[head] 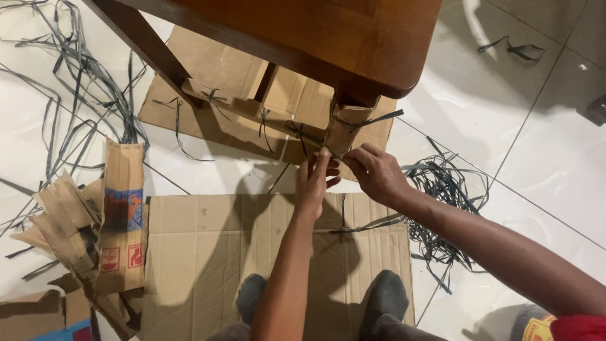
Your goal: Wrapping a wooden chair leg with cardboard and securing it with plastic ties
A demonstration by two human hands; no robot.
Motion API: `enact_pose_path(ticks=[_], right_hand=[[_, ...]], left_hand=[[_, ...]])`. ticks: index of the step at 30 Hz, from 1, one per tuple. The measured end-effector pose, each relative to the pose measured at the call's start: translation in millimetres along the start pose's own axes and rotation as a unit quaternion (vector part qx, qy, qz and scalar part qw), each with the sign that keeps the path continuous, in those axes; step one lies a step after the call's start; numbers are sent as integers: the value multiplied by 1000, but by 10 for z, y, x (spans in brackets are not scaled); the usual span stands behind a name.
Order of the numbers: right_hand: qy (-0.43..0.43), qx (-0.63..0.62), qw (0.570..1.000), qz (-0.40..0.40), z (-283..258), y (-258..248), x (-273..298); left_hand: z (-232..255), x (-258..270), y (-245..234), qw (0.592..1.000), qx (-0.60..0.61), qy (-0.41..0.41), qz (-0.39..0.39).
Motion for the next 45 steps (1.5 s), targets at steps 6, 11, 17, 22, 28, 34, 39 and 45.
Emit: enact_pose_path(ticks=[6, 11, 17, 22, 28, 34, 39, 45], right_hand=[[16, -26, 1000, -6, 179, 160, 36], [73, -15, 996, -55, 288, 216, 6], [47, 37, 996, -69, -89, 64, -143], [22, 42, 996, -80, -72, 106, -89], [1, 39, 996, -81, -88, 18, -106], [15, 5, 999, -41, 304, 6, -63], [27, 79, 996, -18, 391, -134, -155], [63, -12, 997, -44, 479, -205, -130]], left_hand=[[-196, -22, 119, 986, 156, -54, -1], [-365, -101, 92, 979, 196, -53, -15], [-318, -107, 60, 994, 93, 37, -49], [-163, -113, -79, 976, -107, 188, -28], [8, -94, -149, 927, -241, 289, 6], [166, -57, -166, 909, -244, 337, 0], [188, -90, -158, 881, -286, 376, 20], [193, -40, -81, 904, -155, 396, -32]])
Point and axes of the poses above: each hand's wrist, its own x-axis away from the middle knuckle, its own y-axis out of the palm, z = x × y, the point moved 6 cm from there along -x, towards the middle knuckle, and after that the axes turned 3 degrees about x, right-handed, at the moved point
